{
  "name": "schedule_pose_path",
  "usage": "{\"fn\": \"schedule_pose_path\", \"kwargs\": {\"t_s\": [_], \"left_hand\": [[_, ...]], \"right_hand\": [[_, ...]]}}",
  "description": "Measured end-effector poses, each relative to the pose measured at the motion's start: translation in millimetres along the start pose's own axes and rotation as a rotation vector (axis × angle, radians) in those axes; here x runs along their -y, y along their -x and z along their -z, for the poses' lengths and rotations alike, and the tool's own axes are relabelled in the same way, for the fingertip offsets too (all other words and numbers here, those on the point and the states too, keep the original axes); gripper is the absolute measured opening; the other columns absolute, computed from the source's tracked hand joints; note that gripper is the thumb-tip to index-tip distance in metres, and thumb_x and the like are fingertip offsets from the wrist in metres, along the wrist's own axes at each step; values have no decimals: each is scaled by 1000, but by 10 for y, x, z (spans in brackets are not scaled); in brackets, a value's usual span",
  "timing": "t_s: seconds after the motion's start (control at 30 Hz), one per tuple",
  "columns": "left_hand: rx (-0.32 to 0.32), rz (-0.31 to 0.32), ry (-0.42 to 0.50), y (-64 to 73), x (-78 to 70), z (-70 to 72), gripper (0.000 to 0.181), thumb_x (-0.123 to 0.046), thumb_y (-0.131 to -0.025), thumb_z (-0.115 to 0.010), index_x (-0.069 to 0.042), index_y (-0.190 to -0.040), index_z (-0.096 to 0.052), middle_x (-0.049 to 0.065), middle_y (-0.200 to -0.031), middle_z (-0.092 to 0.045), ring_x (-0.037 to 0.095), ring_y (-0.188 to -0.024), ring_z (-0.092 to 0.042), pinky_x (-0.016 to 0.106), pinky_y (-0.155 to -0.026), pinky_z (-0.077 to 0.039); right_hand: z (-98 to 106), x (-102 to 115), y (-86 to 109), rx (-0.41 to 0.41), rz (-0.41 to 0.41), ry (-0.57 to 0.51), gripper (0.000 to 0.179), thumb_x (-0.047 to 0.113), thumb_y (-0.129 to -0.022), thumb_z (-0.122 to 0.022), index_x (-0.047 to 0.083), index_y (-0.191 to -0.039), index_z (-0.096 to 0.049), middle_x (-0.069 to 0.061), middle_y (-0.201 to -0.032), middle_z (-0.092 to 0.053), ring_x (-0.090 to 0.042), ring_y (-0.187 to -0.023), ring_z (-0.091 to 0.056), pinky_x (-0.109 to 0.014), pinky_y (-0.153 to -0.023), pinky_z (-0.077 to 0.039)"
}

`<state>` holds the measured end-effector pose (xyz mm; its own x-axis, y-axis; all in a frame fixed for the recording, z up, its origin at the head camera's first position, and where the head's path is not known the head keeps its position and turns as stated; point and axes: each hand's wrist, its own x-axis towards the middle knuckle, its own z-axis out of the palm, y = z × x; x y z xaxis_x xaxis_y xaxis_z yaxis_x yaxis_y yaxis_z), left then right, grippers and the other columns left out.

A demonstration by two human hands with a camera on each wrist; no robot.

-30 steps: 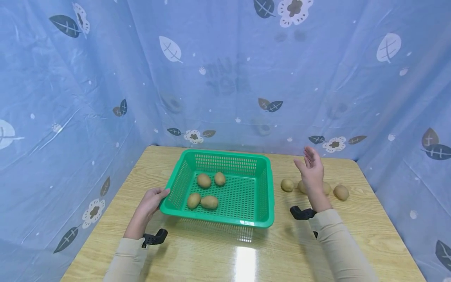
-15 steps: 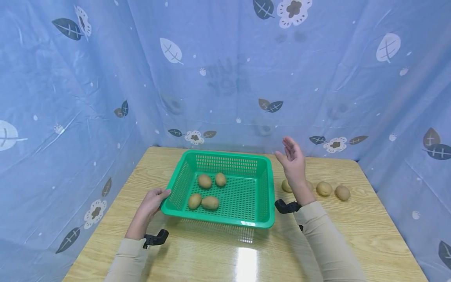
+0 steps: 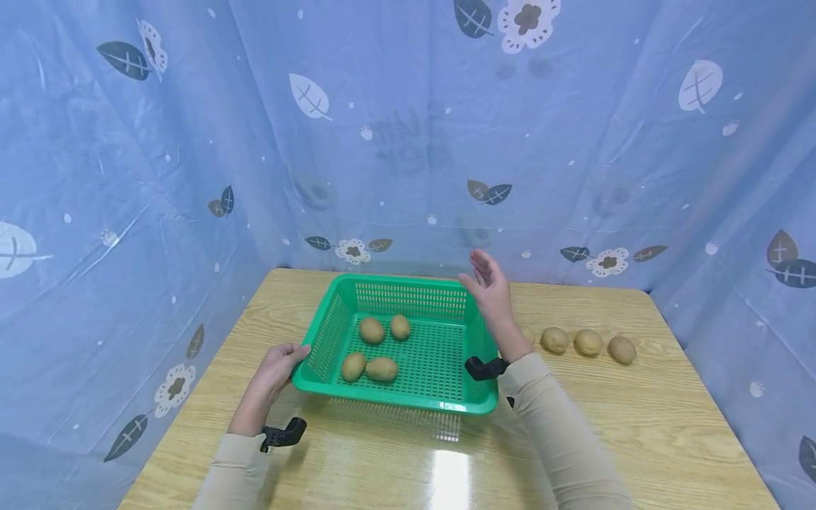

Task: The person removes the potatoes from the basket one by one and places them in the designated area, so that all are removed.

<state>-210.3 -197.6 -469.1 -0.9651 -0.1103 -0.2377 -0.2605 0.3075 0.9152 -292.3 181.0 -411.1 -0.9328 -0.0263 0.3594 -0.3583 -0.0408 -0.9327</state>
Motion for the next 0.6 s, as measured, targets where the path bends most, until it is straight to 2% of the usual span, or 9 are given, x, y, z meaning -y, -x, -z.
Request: {"fn": "schedule_pose_path", "kwargs": {"t_s": [0.3, 0.5, 0.6], "left_hand": [[-14, 12, -11, 6, -22, 3, 38, -26, -100, -46, 9, -110, -60, 19, -95, -67, 18, -79, -64, 26, -70, -50], [-10, 17, -24, -7, -10, 0, 39, -25, -100, -47, 9, -112, -59, 20, -97, -65, 15, -77, -62, 26, -69, -48], [-9, 17, -23, -9, -11, -2, 38, -25, -100, -46, 9, -111, -59, 21, -97, -65, 15, -77, -62, 26, -69, -48]], "right_hand": [[-333, -179, -80, 142, -129, 34, 62, 13, -95, -58, 5, -147, -26, -16, -152, -29, -29, -142, -25, -37, -116, -20], [-482, -326, -114, 313, -271, 112, 67, 23, -93, -63, 9, -148, -27, -12, -154, -28, -28, -143, -24, -37, -116, -21], [-532, -391, -135, 392, -312, 148, 70, 28, -91, -65, 10, -148, -28, -13, -153, -28, -29, -142, -25, -40, -115, -24]]}}
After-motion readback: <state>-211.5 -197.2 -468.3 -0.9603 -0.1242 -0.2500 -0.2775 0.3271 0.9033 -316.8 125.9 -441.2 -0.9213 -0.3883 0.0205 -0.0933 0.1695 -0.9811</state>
